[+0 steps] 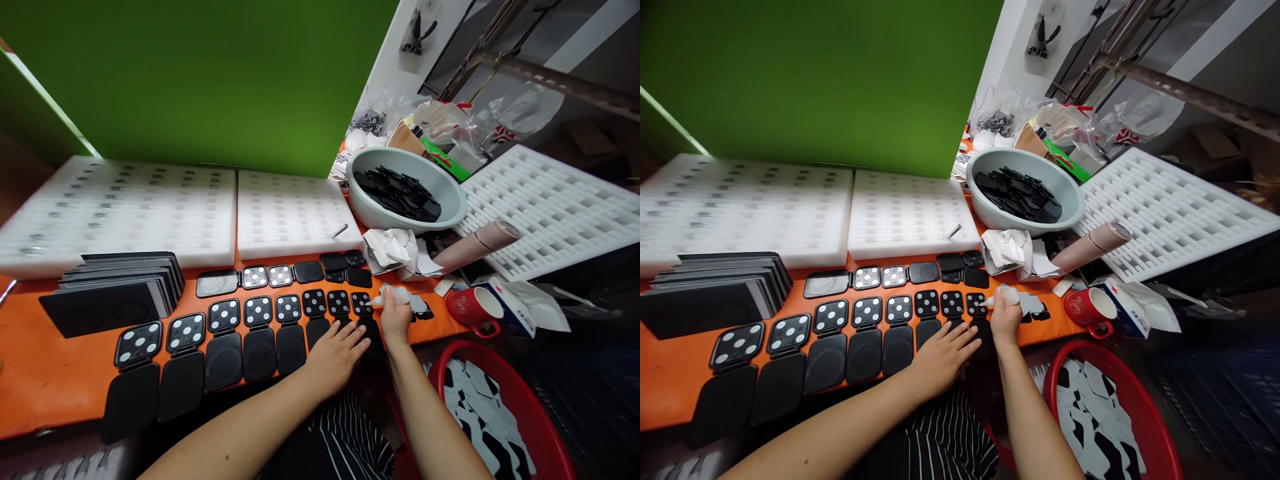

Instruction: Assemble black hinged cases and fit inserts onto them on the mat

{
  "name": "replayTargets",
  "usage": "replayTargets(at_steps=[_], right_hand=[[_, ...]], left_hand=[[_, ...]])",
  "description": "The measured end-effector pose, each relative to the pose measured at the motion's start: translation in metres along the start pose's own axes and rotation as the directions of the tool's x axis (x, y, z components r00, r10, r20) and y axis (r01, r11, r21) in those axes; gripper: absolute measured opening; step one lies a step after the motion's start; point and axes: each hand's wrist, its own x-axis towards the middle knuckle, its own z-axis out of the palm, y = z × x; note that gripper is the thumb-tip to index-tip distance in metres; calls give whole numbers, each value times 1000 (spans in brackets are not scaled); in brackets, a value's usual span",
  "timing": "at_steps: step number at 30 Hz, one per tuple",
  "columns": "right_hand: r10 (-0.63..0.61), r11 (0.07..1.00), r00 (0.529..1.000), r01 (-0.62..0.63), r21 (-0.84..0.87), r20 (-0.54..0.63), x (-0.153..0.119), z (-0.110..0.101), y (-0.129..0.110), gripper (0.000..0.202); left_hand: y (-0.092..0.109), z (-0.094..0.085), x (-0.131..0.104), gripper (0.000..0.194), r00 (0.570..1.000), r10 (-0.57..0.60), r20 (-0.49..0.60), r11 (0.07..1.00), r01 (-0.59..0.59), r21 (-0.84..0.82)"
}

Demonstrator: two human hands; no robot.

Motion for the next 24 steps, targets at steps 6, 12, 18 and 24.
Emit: replayTargets(at_steps=[6,12,18,24], right_hand=[[-31,988,977,-2,155,211,-20,10,-31,36],[-109,993,948,91,73,298,-28,22,-33,34],[-109,992,940,125,-30,324,-29,26,-25,37],[-97,993,950,112,-35,295,-24,25,-26,39]], left_hand=[[1,-1,1,40,999,40,14,999,-40,33],[0,-2,2,35,998,52,-34,998,-51,24],[0,-2,2,33,998,58,-33,998,-58,16],[0,-3,2,36,998,54,-16,998,-54,10]])
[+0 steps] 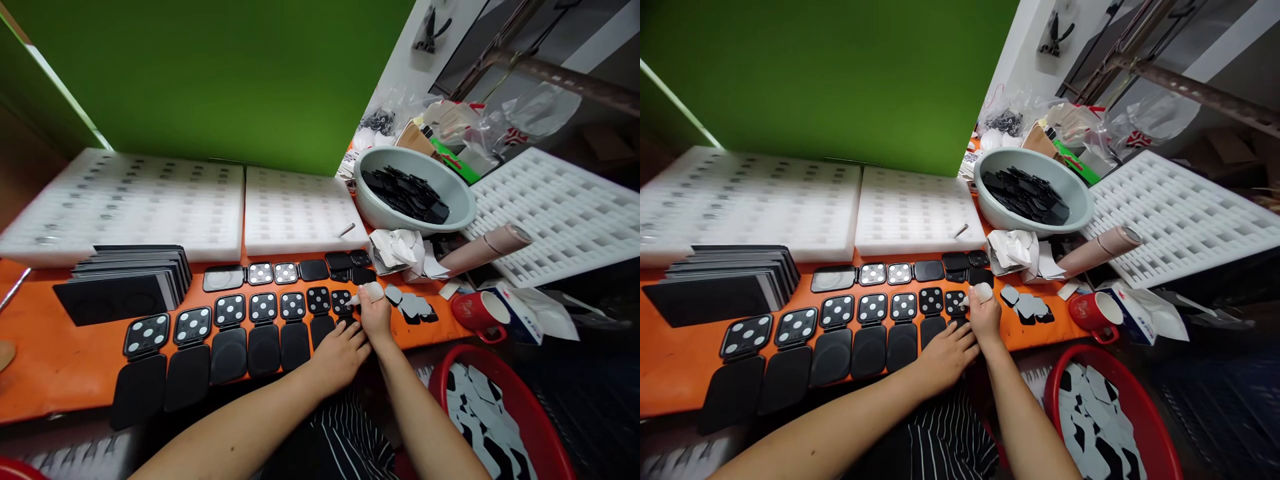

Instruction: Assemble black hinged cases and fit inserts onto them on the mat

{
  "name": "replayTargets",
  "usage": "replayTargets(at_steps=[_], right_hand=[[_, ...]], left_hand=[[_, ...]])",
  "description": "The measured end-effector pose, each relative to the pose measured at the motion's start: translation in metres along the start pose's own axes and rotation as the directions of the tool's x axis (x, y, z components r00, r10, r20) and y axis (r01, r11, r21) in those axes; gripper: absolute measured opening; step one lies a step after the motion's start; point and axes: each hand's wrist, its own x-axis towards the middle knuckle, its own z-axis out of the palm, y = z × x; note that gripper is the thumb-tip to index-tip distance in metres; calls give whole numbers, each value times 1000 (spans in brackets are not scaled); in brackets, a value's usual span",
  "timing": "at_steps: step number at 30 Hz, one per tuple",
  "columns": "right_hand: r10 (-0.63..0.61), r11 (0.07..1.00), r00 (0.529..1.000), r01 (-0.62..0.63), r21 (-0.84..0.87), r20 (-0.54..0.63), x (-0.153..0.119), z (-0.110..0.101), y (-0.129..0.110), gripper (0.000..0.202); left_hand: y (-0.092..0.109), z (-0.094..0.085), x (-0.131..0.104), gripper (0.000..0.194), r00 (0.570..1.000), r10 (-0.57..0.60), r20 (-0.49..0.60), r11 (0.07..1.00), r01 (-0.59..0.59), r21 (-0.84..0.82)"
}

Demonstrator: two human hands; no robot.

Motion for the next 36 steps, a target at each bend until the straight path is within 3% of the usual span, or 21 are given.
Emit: replayTargets(at_steps=[6,14,19,23,28,36], right_hand=[[56,988,998,-55,146,-2,9,2,-7,41],[7,999,999,-9,43,51,14,7,-7,42],[166,956,986,-161,247,-1,11,1,-9,45],[170,918,980,-197,345,107,2,5,-19,43],[48,979,983,-81,185,176,-11,15,-38,40],[-47,999,988,43,28,146,-16,28,-38,40]], left_hand=[[0,0,0,39,1000,3,-10,1000,-3,8],[1,-3,2,37,1000,-5,2,1000,5,-3],[1,-10,-2,45,998,-66,-8,996,65,-62],[-3,-26,-24,49,988,-143,-51,985,138,-101],[-13,-38,-55,47,973,-232,-11,972,232,-34],[-17,-23,-63,40,966,-258,-29,966,258,-10]])
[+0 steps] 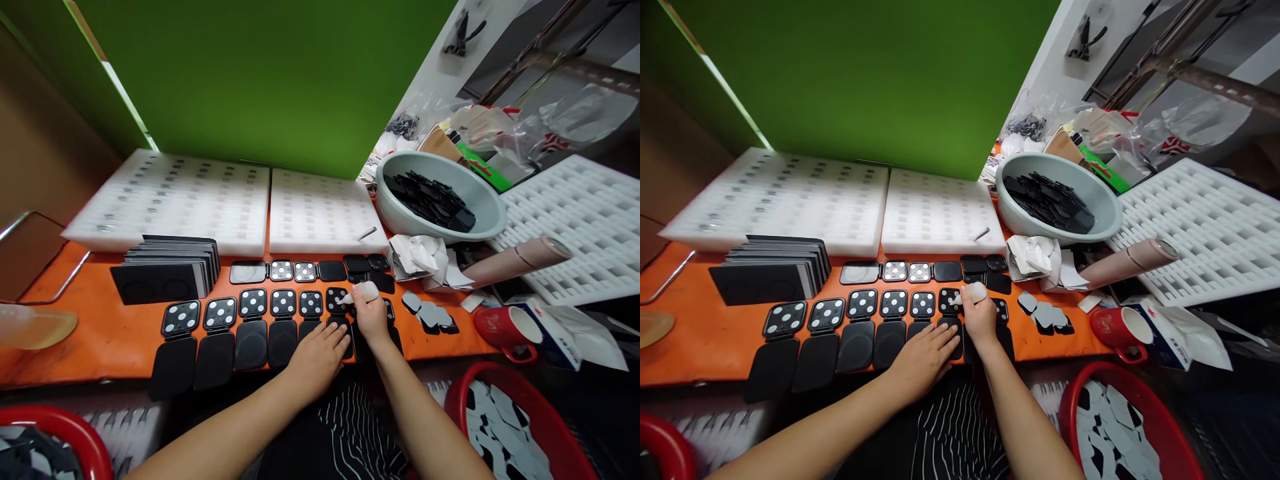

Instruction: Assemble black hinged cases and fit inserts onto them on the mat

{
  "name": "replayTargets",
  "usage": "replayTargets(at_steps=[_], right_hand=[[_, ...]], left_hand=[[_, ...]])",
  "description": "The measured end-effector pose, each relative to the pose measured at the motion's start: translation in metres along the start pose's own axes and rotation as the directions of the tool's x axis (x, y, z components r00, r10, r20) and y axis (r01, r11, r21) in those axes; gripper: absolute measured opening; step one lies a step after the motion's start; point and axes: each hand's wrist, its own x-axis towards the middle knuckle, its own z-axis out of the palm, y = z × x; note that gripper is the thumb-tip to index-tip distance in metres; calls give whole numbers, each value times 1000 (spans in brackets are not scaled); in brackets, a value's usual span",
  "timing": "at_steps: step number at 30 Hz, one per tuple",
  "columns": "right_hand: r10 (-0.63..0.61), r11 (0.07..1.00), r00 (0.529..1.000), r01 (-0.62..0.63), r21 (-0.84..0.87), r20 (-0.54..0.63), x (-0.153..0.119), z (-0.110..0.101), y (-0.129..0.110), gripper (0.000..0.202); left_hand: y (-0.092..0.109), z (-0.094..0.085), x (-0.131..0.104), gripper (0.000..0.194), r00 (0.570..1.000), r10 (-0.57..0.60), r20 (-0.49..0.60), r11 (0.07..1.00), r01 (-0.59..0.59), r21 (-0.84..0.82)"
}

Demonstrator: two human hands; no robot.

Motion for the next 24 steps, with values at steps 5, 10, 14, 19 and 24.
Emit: replayTargets(at_steps=[5,10,14,19,24], right_hand=[[-33,997,999,30,-67,-40,0,1,1,40],[-21,999,999,19,-40,-38,2,-2,-1,41],[-10,999,997,13,34,-75,5,3,-5,40],[-9,999,994,6,-33,-110,9,10,-5,41],[55,997,995,-50,61,-84,10,8,-10,43]], left_hand=[[0,2,-2,41,1000,0,-27,1000,0,-17],[-1,4,-3,42,999,-23,-26,999,22,-43],[-1,3,-4,43,999,-34,-18,997,33,-67],[-2,2,-4,45,999,-44,-3,993,43,-114],[-2,2,-4,45,999,-39,4,989,39,-141]])
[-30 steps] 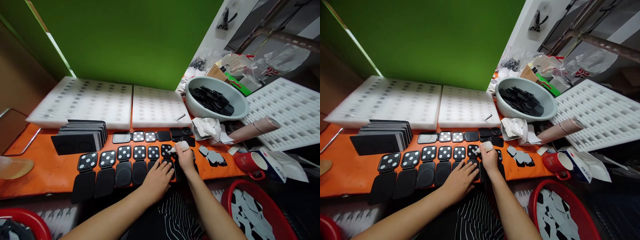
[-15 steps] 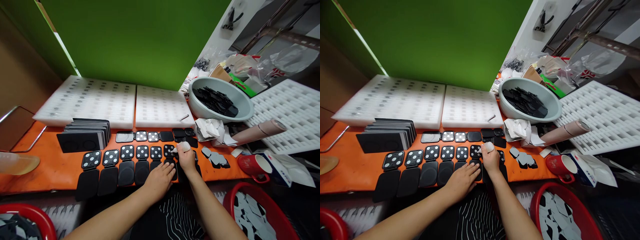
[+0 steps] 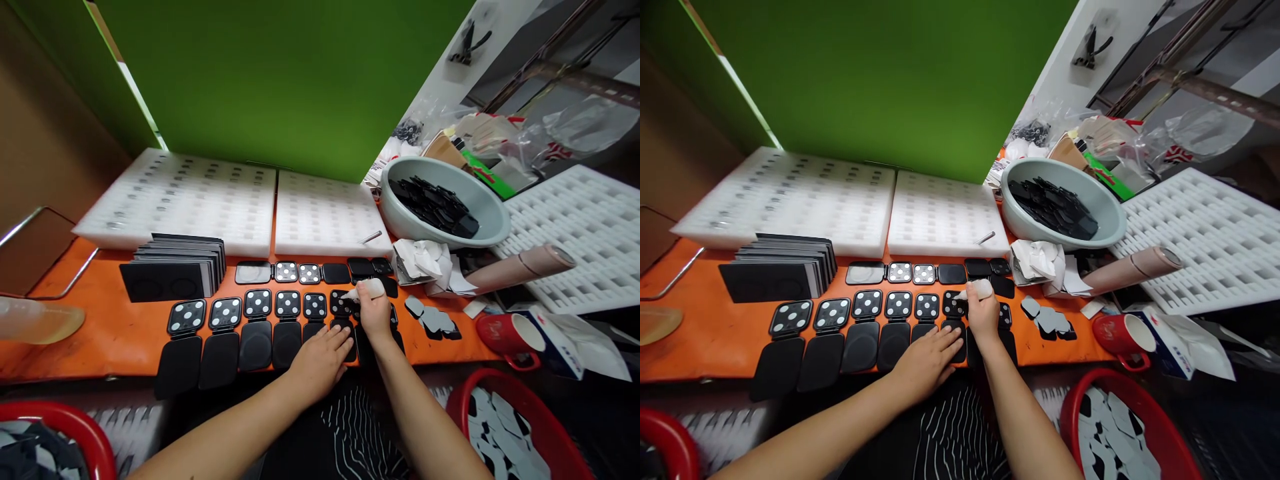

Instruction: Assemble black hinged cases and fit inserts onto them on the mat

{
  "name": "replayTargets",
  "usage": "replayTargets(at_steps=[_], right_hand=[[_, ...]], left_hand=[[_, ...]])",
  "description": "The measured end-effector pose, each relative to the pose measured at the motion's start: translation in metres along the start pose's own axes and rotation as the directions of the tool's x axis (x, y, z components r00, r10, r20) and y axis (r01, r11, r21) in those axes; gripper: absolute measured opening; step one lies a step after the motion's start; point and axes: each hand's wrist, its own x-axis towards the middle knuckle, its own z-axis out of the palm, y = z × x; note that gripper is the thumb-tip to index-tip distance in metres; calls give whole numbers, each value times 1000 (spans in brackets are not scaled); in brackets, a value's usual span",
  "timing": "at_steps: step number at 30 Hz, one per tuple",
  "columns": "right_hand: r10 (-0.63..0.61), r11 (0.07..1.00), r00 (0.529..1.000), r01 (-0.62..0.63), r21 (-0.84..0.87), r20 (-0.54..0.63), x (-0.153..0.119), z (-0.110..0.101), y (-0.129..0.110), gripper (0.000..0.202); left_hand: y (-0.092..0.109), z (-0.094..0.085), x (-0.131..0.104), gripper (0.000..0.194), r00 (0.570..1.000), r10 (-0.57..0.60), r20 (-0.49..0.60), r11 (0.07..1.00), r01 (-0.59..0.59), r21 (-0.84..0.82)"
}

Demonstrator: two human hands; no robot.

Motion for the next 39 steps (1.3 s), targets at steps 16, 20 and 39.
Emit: replayTargets(at_steps=[16,20,39], right_hand=[[-115,972,962,160,-171,246,-22,21,-24,43],[-84,991,971,106,-87,224,-21,27,-28,42],[-126,992,931,124,30,341,-41,55,-52,39]], left_hand=[[-1,-7,2,44,999,29,-35,999,-30,-12],[-2,-6,1,45,999,37,-25,999,-37,-10],[-21,-46,-48,32,992,-96,-84,989,86,-121]])
